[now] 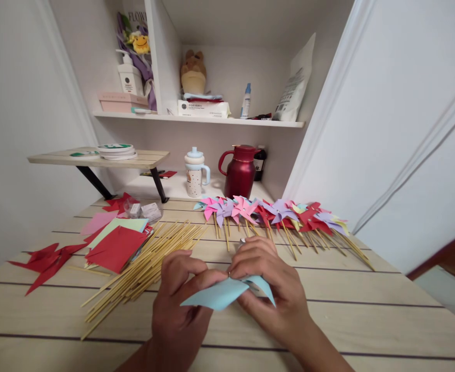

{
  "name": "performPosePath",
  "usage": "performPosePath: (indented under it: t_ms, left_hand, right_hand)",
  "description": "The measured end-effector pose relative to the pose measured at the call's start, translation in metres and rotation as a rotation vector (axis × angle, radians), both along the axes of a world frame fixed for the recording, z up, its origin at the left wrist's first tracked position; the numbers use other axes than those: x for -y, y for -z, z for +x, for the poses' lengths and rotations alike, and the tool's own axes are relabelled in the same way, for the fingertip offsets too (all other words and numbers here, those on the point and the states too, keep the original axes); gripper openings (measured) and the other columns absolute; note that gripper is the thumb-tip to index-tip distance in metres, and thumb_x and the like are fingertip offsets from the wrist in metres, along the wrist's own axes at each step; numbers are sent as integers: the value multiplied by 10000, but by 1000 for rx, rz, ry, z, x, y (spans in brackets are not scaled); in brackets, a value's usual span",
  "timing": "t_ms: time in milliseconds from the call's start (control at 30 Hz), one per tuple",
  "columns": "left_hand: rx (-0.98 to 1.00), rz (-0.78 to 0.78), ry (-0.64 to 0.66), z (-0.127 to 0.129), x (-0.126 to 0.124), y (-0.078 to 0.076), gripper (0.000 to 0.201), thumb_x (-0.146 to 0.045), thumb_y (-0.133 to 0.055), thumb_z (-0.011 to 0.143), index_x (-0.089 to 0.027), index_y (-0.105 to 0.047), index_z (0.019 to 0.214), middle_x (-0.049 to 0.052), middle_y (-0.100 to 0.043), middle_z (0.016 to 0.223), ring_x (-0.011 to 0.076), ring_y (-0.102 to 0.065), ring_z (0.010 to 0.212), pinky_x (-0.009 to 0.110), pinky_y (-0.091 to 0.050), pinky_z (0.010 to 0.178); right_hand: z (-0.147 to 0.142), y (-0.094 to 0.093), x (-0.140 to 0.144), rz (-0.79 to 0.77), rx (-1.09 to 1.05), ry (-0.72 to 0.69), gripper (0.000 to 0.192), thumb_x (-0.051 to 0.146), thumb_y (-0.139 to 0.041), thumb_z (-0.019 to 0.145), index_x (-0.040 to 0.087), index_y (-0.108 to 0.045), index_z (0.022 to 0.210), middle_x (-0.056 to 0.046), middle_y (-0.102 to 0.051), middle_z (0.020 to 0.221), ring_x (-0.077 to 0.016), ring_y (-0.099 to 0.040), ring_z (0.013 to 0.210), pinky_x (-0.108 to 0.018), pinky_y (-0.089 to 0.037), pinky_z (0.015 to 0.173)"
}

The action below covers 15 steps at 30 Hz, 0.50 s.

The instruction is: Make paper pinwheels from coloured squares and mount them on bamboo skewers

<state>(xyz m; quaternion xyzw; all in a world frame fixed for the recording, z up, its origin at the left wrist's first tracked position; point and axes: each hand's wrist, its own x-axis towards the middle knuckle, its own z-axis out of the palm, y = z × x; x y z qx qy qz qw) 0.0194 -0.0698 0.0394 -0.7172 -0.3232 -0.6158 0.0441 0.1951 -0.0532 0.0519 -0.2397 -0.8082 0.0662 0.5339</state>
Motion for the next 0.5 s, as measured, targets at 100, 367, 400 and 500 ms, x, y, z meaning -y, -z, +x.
performPosePath:
  t_ms: [100, 367, 400, 500]
  left_hand:
    - [-4, 9, 0, 1, 1, -1, 266, -27, -583, 829, -254, -703, 897, -23, -598, 765, 142, -584, 747, 357, -433, 903]
    - [-3, 18, -9, 1, 0, 0, 310, -11, -557, 830, -271, -705, 912, -18, -601, 757, 150, -580, 747, 352, -451, 872]
    - [-5, 14, -8, 1, 0, 0, 308, -12, -559, 832, -270, -707, 912, -19, -597, 755, 147, -575, 736, 352, -448, 871]
    - [7, -22, 3, 2, -1, 2, 290, -8, -580, 821, -256, -712, 893, -24, -587, 757, 136, -565, 721, 341, -437, 851]
  right_hand:
    - [1, 2, -1, 13, 7, 6, 167, 121, -648, 851, 245, -650, 963, -43, -708, 835, -238, -668, 805, -514, -462, 913]
    - [3, -2, 1, 38, 54, 43, 145, 131, -659, 858, 246, -691, 940, -30, -730, 823, -230, -687, 782, -483, -488, 889]
    - [3, -3, 2, 30, 57, 45, 128, 145, -664, 860, 246, -693, 932, -30, -730, 820, -232, -688, 782, -484, -490, 891]
    - [2, -3, 2, -36, 50, 45, 85, 171, -668, 866, 247, -680, 904, -30, -722, 809, -232, -677, 781, -487, -491, 894]
